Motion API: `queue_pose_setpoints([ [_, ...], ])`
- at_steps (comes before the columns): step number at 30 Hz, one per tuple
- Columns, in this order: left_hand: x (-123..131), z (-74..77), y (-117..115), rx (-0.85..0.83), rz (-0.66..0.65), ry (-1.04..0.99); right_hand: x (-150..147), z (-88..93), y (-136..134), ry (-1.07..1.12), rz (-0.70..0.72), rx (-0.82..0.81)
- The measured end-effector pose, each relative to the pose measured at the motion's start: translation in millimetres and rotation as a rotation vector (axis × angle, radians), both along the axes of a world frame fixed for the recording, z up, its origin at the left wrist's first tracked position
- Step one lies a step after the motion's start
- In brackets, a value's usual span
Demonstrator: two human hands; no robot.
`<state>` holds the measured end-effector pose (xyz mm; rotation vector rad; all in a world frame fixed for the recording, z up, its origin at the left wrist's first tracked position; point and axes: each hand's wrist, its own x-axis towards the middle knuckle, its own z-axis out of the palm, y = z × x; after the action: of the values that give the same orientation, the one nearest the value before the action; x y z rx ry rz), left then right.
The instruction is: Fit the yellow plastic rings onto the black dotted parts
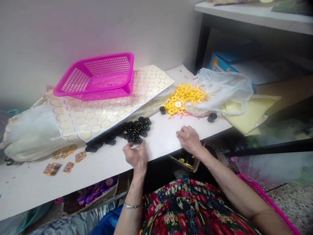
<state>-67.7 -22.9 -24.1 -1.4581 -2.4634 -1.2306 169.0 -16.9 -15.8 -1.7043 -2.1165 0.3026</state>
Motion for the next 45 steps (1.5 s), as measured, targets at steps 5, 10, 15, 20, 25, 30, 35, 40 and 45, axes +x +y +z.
queue_pose_setpoints([
  [5, 0.6, 8.1, 12.9, -0.047, -0.083, 0.002, 3.6, -0.8, 1.6, 0.015, 0.018, -0.011],
  [10, 2.8, 7.6, 15.7, -0.001, -0.115, 0.055, 0.6, -4.0, 2.9, -0.002, -0.003, -0.01],
  [15, 13.8, -0.1, 2.3, 0.021, -0.32, -0.014, -4.9, -4.9, 2.1, 0.134, -0.015, 0.02],
  [20, 53.4, -4.9, -2.7, -0.075, -0.652, -0.396, -18.9, 12.2, 0.0, 0.547, 0.078, 0.051],
  [25, 76.1, -9.4, 1.7, -0.09, -0.751, -0.547, -29.2, 20.7, 1.9, 0.536, 0.144, 0.044],
  [30, 76.9, -11.2, 2.1, -0.112, -0.762, -0.614, -29.4, 19.8, 2.9, 0.393, 0.184, 0.055],
  [35, 76.6, -11.0, 2.5, -0.081, -0.767, -0.613, -27.4, 24.0, 4.9, 0.167, 0.252, 0.051],
  [40, 75.4, -8.2, 2.5, -0.087, -0.799, -0.576, -28.6, 29.0, 9.0, -0.054, 0.315, 0.03],
  [45, 75.5, -5.7, 1.9, -0.065, -0.809, -0.597, -37.1, 41.0, 9.7, -0.22, 0.404, 0.022],
])
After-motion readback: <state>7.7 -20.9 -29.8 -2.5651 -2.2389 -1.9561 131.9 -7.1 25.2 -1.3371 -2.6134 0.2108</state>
